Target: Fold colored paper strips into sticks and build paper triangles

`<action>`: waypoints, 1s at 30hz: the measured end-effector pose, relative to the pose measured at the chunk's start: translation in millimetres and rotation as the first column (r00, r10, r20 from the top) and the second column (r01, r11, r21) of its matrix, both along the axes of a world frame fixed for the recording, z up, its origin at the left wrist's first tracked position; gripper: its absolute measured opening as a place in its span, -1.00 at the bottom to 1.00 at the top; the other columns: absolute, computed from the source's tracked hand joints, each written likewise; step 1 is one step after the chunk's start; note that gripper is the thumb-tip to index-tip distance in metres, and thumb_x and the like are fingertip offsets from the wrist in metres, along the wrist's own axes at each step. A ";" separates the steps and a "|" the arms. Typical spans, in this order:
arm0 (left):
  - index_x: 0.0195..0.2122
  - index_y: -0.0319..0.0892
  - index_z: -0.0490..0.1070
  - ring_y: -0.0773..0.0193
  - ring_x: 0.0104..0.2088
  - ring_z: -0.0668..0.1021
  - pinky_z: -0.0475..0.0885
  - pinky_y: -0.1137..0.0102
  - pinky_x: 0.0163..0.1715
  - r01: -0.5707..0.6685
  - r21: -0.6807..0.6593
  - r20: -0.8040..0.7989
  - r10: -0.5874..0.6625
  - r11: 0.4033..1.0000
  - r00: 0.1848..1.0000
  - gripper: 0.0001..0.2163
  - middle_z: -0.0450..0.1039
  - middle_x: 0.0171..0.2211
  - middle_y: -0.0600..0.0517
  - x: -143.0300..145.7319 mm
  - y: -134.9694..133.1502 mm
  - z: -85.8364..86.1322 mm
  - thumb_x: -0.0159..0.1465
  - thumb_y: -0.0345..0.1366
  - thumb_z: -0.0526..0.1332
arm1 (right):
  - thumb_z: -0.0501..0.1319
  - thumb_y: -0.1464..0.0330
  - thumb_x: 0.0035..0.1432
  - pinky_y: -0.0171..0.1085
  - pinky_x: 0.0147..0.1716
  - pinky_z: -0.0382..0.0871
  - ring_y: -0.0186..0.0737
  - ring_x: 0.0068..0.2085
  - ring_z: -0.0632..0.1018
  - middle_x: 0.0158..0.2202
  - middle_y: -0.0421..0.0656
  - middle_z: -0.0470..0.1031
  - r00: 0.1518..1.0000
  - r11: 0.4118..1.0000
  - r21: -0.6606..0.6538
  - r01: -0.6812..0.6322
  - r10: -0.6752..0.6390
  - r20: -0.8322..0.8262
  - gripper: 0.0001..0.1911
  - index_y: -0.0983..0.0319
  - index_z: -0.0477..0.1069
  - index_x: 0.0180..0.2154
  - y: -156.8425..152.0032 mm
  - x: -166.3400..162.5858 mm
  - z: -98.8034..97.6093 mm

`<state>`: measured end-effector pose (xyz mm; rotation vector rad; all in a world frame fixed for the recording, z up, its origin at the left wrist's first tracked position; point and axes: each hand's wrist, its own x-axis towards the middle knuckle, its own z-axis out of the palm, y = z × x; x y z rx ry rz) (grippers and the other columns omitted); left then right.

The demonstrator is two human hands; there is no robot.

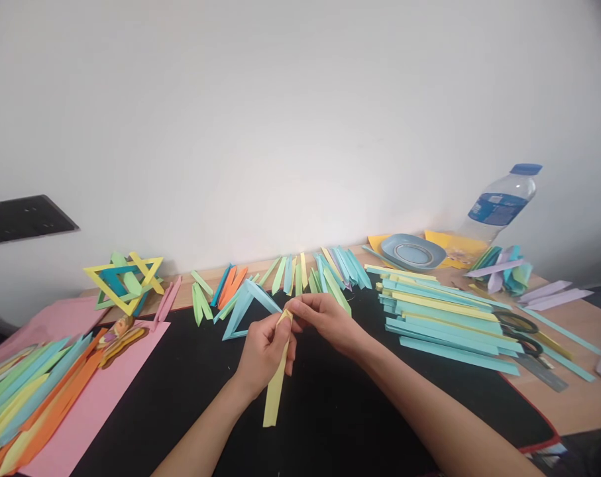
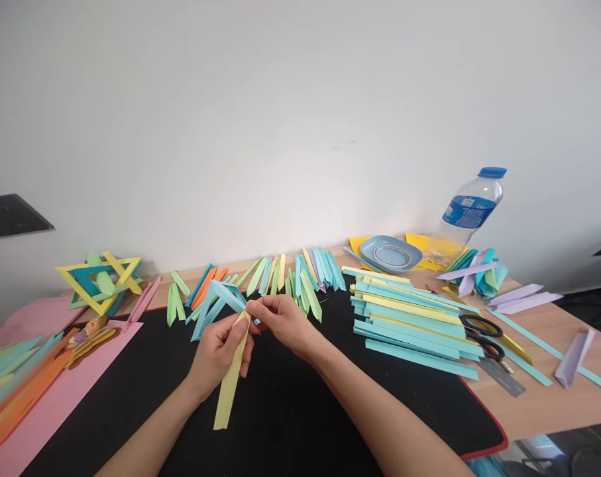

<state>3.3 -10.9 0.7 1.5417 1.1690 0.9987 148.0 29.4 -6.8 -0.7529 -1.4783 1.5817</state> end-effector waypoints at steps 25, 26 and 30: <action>-0.41 -0.23 0.35 0.44 -0.82 0.32 0.15 0.53 -0.78 -0.175 -0.075 0.086 0.182 0.982 0.980 -0.73 0.28 -0.73 0.17 -10.4 11.8 10.1 0.25 -0.12 0.07 | 0.06 0.55 -0.07 -0.46 -0.59 0.29 -0.44 -0.66 0.40 -0.71 -0.31 0.37 0.658 0.930 -0.013 -0.366 0.269 0.704 -0.60 0.22 0.58 -0.25 -4.3 5.8 -11.3; -0.40 -0.23 0.35 0.44 -0.82 0.32 0.16 0.53 -0.78 -0.154 -0.102 0.104 0.164 0.983 0.981 -0.72 0.28 -0.73 0.17 -10.2 11.9 9.5 0.24 -0.10 0.08 | 0.06 0.56 -0.10 -0.45 -0.59 0.29 -0.42 -0.67 0.40 -0.72 -0.31 0.37 0.643 0.939 -0.030 -0.342 0.257 0.721 -0.61 0.22 0.59 -0.29 -3.4 9.1 -8.7; -0.38 -0.23 0.33 0.40 -0.82 0.34 0.19 0.52 -0.79 -0.088 -0.189 0.152 0.118 0.978 0.981 -0.68 0.28 -0.73 0.17 -9.2 11.9 7.1 0.24 -0.04 0.08 | 0.06 0.57 -0.19 -0.43 -0.61 0.28 -0.38 -0.69 0.41 -0.76 -0.31 0.36 0.578 0.954 -0.081 -0.288 0.240 0.780 -0.66 0.24 0.57 -0.44 -0.4 22.3 1.2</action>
